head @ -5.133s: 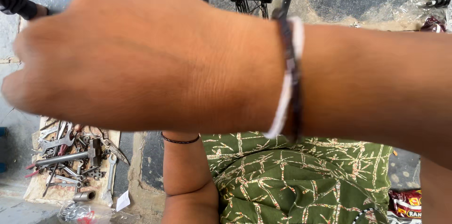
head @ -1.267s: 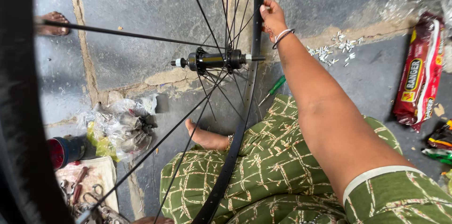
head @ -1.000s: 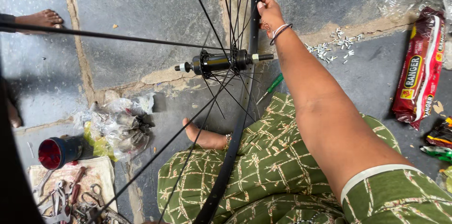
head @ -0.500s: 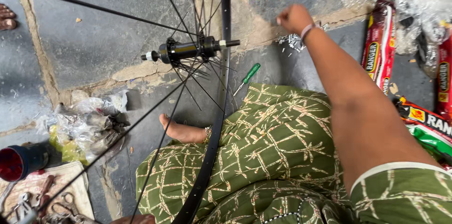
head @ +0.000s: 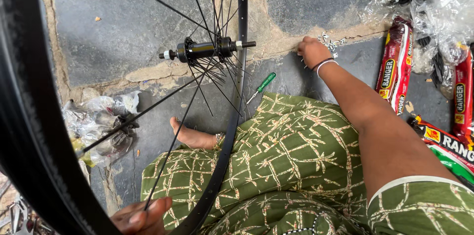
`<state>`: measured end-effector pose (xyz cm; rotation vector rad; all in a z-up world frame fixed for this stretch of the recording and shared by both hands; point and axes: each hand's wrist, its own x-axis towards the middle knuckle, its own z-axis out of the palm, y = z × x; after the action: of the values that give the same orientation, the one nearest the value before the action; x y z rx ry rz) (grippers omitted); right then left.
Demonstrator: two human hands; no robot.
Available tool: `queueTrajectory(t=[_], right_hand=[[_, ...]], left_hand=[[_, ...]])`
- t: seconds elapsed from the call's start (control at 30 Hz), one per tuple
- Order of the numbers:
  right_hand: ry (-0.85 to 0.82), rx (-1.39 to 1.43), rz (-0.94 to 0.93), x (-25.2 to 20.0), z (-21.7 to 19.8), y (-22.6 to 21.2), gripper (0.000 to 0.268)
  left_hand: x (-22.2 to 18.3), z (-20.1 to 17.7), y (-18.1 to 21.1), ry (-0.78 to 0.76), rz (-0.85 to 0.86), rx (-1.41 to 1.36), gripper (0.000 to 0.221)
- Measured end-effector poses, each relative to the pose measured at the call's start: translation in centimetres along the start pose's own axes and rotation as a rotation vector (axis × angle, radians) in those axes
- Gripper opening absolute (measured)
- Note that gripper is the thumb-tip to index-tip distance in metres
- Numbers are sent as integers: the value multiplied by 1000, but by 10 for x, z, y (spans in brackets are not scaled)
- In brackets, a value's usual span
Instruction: The person inserts spokes into a bicycle hub and rim, then secures them by threading nipples onto the spoke ends by hand.
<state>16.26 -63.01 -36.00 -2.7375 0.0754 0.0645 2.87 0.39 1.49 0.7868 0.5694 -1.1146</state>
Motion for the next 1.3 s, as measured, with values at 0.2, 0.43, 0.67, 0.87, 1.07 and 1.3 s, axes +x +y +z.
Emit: queueTrajectory(t=[0.2, 0.43, 0.67, 0.87, 1.07, 1.3], right_hand=[[286, 365, 124, -2, -26, -9, 7], [300, 1023, 87, -47, -146, -99, 16], [203, 461, -596, -160, -356, -310, 20], [169, 294, -833, -206, -443, -429, 24], [115, -123, -972, -186, -461, -483, 12], [-127, -410, -647, -186, -468, -512, 26]], left_hand=[[1, 92, -22, 267, 675, 516, 49], [25, 177, -12, 350, 1237, 952, 29], [34, 197, -5, 9, 1383, 895, 35], [64, 191, -14, -170, 1340, 685, 25], [73, 192, -17, -271, 1347, 634, 20], [71, 194, -18, -258, 1325, 616, 29]])
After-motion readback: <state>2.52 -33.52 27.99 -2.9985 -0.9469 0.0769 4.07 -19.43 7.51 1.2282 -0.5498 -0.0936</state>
